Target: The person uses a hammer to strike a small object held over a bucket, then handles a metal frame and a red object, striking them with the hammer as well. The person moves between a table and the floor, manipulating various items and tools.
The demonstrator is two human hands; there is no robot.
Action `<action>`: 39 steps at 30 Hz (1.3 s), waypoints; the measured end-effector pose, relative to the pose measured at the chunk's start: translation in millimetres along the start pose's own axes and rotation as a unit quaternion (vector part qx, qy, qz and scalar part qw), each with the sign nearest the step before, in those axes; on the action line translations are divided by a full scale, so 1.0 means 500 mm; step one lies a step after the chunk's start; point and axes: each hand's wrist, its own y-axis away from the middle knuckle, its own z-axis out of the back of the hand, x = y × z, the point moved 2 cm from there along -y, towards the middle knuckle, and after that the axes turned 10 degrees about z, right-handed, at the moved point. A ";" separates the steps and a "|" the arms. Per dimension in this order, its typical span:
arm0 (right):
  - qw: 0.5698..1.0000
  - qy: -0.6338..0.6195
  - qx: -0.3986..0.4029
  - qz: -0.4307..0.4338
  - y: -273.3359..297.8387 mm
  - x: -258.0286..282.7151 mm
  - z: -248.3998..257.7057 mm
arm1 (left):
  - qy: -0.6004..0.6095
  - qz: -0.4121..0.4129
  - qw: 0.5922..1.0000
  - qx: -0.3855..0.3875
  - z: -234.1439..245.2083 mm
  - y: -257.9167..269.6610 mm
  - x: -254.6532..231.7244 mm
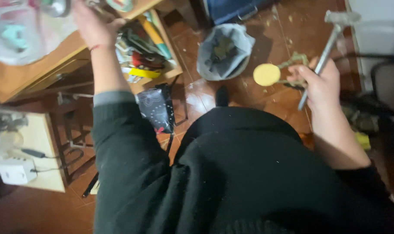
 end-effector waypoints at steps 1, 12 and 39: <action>1.000 -0.029 0.006 0.001 -0.003 0.004 -0.002 | 0.032 -0.048 0.994 -0.089 0.009 0.024 -0.008; 0.862 -0.462 0.059 -0.198 0.005 -0.093 -0.140 | 0.584 -0.097 0.690 0.416 -0.134 0.544 -0.529; 0.972 0.104 0.042 -0.209 -0.223 -0.764 -0.090 | 0.083 0.053 0.920 0.379 -0.870 0.448 -0.253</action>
